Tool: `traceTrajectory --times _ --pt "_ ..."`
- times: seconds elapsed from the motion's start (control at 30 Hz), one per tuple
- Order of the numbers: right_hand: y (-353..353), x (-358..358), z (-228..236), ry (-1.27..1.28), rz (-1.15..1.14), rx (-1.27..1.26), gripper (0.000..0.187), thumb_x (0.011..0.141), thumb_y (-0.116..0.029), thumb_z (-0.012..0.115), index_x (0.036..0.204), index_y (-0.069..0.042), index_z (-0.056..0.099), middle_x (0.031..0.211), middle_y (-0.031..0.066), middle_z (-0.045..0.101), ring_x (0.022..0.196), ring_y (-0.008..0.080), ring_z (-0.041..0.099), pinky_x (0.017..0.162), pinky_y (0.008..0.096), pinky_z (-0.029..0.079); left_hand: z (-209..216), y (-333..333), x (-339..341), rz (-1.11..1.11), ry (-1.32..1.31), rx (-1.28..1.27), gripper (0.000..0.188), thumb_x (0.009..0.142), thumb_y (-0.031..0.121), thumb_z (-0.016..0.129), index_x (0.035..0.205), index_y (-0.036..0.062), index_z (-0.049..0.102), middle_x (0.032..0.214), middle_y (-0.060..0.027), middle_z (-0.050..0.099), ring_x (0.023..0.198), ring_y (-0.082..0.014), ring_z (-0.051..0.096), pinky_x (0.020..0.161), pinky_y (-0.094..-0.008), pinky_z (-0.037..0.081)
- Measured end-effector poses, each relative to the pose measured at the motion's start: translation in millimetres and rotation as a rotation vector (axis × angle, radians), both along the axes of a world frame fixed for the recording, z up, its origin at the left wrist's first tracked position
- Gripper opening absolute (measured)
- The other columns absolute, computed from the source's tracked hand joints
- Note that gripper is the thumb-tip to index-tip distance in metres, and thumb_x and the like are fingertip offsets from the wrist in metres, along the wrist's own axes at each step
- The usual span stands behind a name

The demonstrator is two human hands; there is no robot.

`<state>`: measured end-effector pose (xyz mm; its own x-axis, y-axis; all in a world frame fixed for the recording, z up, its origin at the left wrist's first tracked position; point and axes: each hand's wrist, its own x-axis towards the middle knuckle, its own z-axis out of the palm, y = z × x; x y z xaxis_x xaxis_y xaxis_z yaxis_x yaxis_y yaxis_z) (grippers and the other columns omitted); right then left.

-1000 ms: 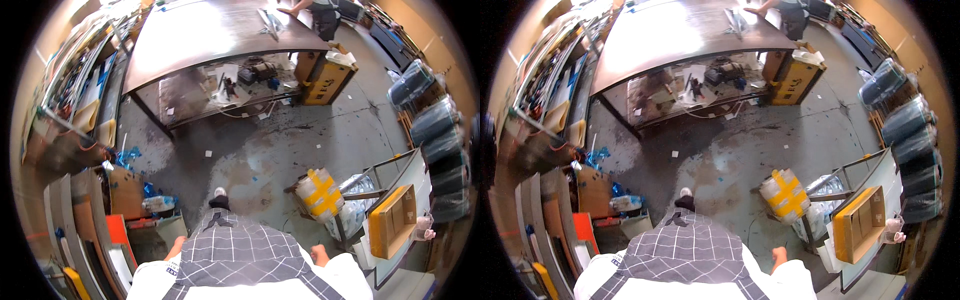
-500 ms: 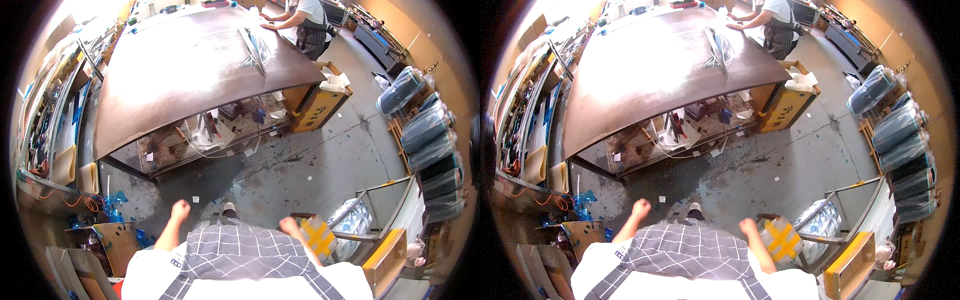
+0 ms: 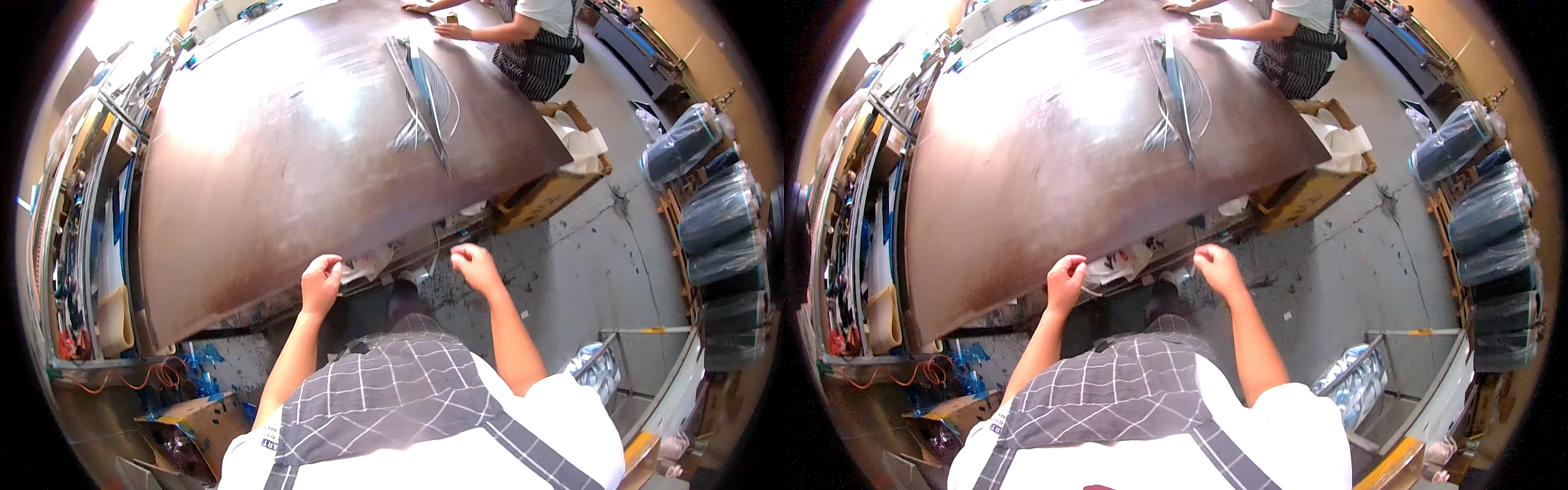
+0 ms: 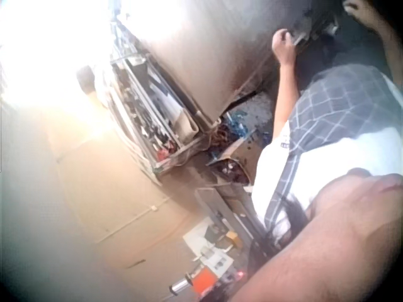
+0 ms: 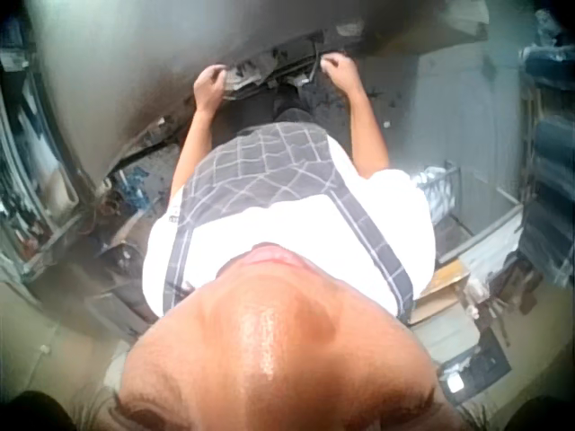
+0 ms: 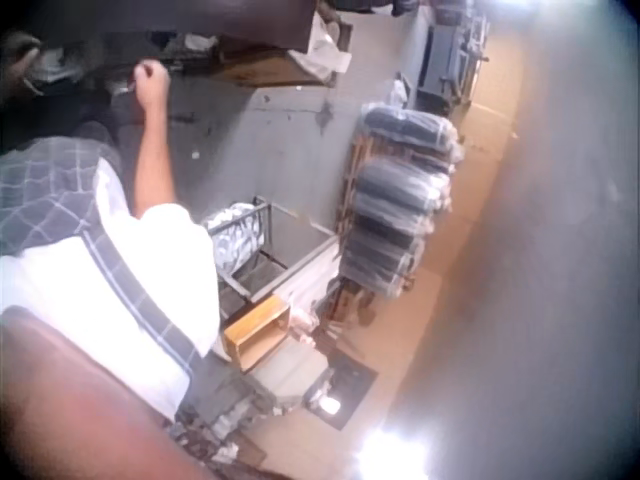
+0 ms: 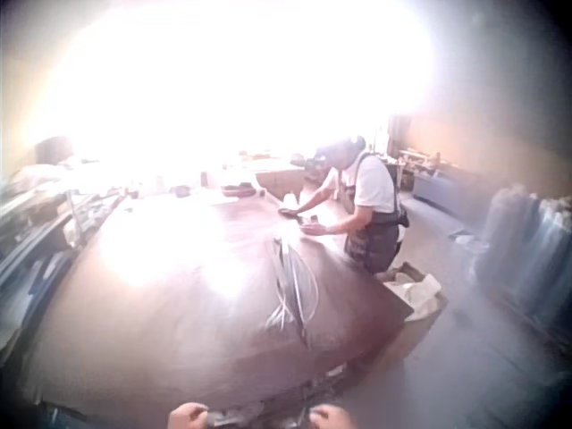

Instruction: The person places small white paper squares onto long dark rectangular panels on a workbench. They then move to a machine, place a panel on a white sheet, and operate the machine to process the panel. The person handles the panels and papers by hand throughout the process.

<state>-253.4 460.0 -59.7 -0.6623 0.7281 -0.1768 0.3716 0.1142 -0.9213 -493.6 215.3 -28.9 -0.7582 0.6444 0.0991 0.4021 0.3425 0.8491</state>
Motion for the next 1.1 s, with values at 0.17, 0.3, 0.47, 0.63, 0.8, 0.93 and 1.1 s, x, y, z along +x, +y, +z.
traceTrajectory --times 0.17,0.3,0.47,0.63,0.8,0.93,1.1 --pt "144 -156 50 -0.023 -0.120 0.430 0.024 0.078 -0.022 0.063 0.089 0.000 0.063 0.085 0.0156 0.065 0.082 0.0320 0.063 0.073 0.0387 0.049 6 53 -59 0.098 -0.035 -0.066 0.013 0.083 0.008 0.059 0.092 -0.0005 0.063 0.076 -0.0029 0.062 0.068 -0.0084 0.056 0.065 -0.0238 0.046" --pt "212 -235 40 -0.356 -0.133 0.641 0.034 0.076 -0.027 0.066 0.096 0.000 0.058 0.094 0.0178 0.062 0.091 0.0348 0.061 0.080 0.0427 0.049 8 82 -75 0.181 -0.112 -0.065 0.013 0.083 0.008 0.059 0.091 -0.0003 0.064 0.077 -0.0042 0.063 0.069 -0.0103 0.057 0.067 -0.0253 0.047" --pt "231 -271 38 -0.643 -0.064 0.427 0.036 0.071 -0.023 0.067 0.097 0.000 0.056 0.100 0.0204 0.063 0.094 0.0353 0.062 0.082 0.0426 0.050 2 91 -78 0.282 -0.293 -0.057 0.012 0.083 0.009 0.060 0.091 -0.0003 0.064 0.075 -0.0018 0.061 0.068 -0.0078 0.055 0.065 -0.0245 0.047" --pt "252 -273 51 -0.674 0.031 0.371 0.034 0.066 -0.025 0.063 0.090 -0.001 0.059 0.097 0.0197 0.064 0.094 0.0358 0.061 0.082 0.0430 0.049 17 135 -107 0.104 -0.266 -0.102 0.014 0.082 0.010 0.061 0.091 0.0001 0.064 0.076 -0.0046 0.061 0.067 -0.0095 0.055 0.064 -0.0251 0.047" --pt "262 -267 84 -0.664 0.015 0.392 0.031 0.064 -0.024 0.061 0.084 0.000 0.066 0.094 0.0218 0.065 0.092 0.0372 0.062 0.081 0.0427 0.050 32 222 -152 -0.154 -0.230 -0.057 0.013 0.081 0.010 0.063 0.091 0.0005 0.064 0.075 -0.0008 0.060 0.070 -0.0061 0.053 0.065 -0.0226 0.045" --pt "267 -261 85 -0.674 0.068 0.352 0.035 0.069 -0.023 0.061 0.092 0.003 0.060 0.095 0.0242 0.064 0.092 0.0390 0.061 0.083 0.0453 0.048 26 308 -181 -0.352 -0.306 -0.011 0.017 0.083 0.012 0.062 0.095 -0.0002 0.063 0.084 -0.0019 0.063 0.076 -0.0079 0.057 0.070 -0.0238 0.047" --pt "255 -263 102 -0.616 0.049 0.338 0.041 0.072 -0.019 0.062 0.104 0.003 0.049 0.096 0.0258 0.063 0.094 0.0415 0.060 0.084 0.0454 0.048 19 392 -185 -0.360 -0.625 -0.009 0.029 0.087 0.023 0.060 0.105 0.0008 0.060 0.093 -0.0015 0.062 0.085 -0.0097 0.056 0.073 -0.0248 0.046"
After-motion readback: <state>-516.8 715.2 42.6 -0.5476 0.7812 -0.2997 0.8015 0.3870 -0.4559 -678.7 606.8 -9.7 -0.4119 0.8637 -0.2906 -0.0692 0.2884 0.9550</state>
